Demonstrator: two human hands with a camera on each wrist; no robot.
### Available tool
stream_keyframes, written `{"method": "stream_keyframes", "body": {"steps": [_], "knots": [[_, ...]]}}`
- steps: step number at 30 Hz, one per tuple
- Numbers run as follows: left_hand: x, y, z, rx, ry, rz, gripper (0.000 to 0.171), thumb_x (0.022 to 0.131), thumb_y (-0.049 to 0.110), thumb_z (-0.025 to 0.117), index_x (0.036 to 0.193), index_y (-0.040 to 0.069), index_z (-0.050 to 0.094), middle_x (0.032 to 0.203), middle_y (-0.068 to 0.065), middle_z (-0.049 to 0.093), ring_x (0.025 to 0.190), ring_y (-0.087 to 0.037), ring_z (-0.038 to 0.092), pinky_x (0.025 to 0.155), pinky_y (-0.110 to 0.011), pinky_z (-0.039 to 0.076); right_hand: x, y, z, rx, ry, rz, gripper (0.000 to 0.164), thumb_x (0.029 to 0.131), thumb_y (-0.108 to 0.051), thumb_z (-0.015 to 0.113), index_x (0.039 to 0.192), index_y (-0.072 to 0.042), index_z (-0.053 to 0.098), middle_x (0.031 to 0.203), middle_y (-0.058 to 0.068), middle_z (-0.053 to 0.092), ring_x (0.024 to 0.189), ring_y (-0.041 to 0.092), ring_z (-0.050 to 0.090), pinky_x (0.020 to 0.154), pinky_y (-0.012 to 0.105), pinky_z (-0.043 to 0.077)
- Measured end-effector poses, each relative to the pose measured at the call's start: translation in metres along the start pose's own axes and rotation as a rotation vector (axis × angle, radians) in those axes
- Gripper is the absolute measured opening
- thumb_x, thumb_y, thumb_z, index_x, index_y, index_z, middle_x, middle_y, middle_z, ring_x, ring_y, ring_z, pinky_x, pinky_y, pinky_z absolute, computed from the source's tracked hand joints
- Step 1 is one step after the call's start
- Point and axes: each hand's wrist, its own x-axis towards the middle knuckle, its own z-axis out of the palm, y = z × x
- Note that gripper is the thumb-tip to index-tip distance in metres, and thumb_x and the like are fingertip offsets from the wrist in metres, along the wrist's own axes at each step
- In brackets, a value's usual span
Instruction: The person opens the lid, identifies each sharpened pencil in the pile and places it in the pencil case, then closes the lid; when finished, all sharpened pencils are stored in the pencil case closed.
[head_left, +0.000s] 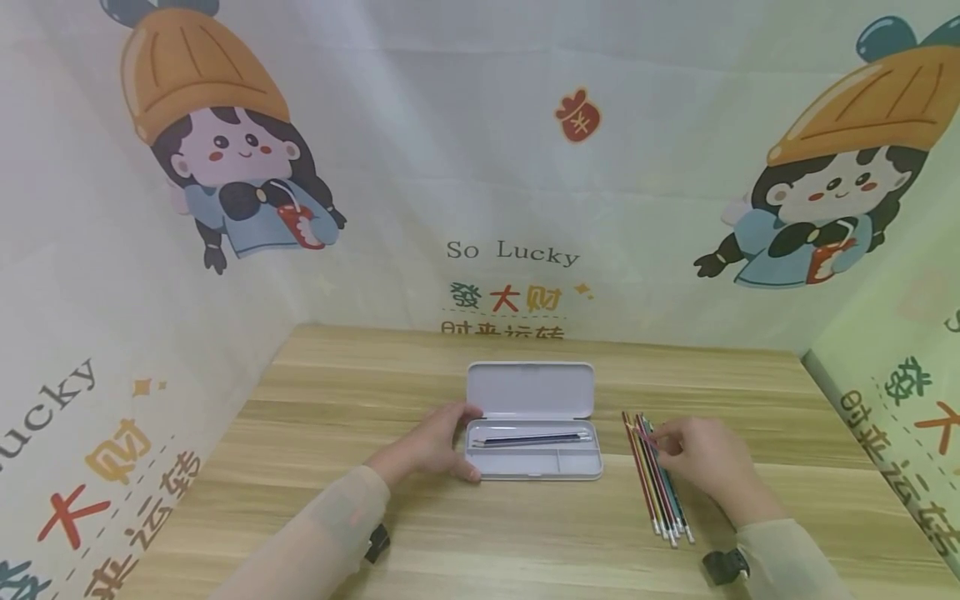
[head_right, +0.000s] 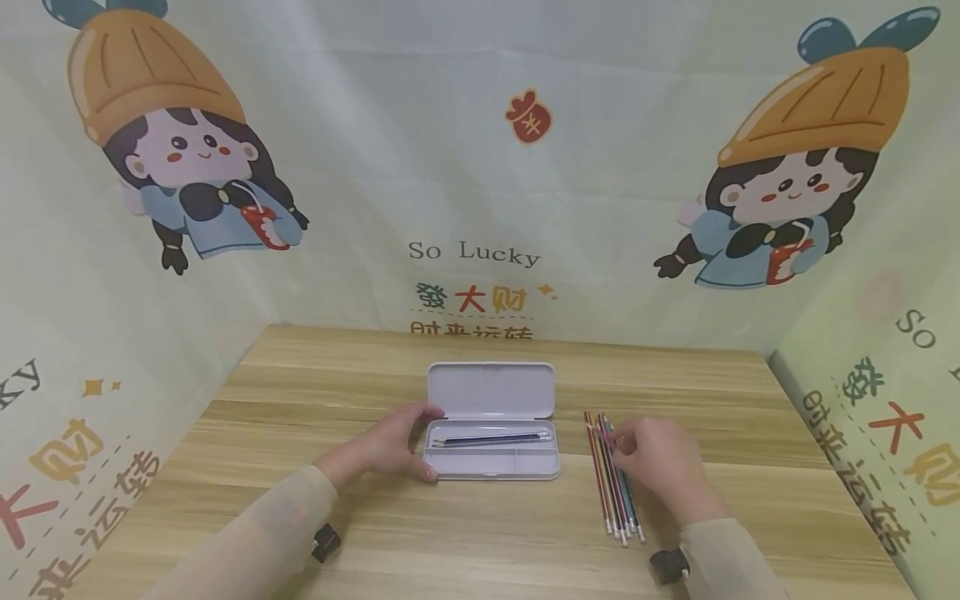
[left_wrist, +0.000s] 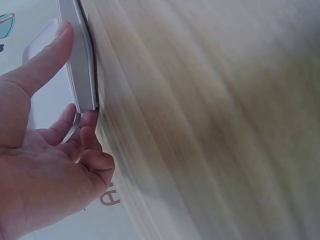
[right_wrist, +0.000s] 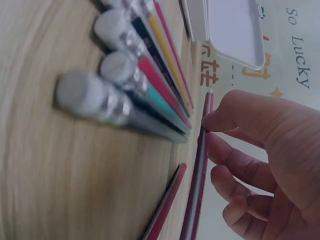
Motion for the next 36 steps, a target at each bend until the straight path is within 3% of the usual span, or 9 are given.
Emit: {"method": "stream_keyframes", "body": {"steps": [7,14,19,36], "knots": [[0.000,0.000,0.001,0.006,0.005,0.001,0.094,0.059,0.015,0.099,0.141,0.002,0.055,0.138,-0.017,0.061,0.132,-0.035,0.053,0.120,-0.054,0.038,0.002,-0.009,0.003,0.001,0.011,-0.042,0.017,0.080,-0.021,0.079,0.096,-0.023,0.080,0.077,-0.009,0.069,0.064,0.009,0.053,0.052,0.028,0.043],[-0.002,-0.001,0.002,-0.008,-0.005,-0.002,0.095,0.059,0.015,0.099,0.141,0.002,0.054,0.137,-0.017,0.062,0.132,-0.036,0.052,0.120,-0.055,0.038,0.005,-0.020,0.009,0.002,0.058,-0.099,0.016,0.077,-0.019,0.080,0.093,-0.024,0.081,0.069,-0.013,0.063,0.053,0.007,0.042,0.044,0.026,0.033],[-0.001,-0.002,0.002,0.002,-0.001,0.001,0.095,0.059,0.016,0.099,0.141,0.002,0.054,0.138,-0.017,0.062,0.132,-0.036,0.053,0.120,-0.054,0.038,0.009,-0.029,0.012,-0.010,0.067,-0.123,0.016,0.077,-0.019,0.079,0.093,-0.022,0.080,0.073,-0.010,0.067,0.053,0.009,0.041,0.045,0.026,0.031],[0.000,0.000,-0.001,-0.005,-0.008,-0.007,0.095,0.060,0.015,0.099,0.142,0.002,0.053,0.139,-0.017,0.060,0.134,-0.037,0.052,0.121,-0.054,0.037,0.031,-0.061,0.026,0.035,0.082,-0.230,0.013,0.079,-0.016,0.080,0.089,-0.025,0.080,0.073,-0.012,0.067,0.065,0.003,0.054,0.055,0.023,0.045]]}}
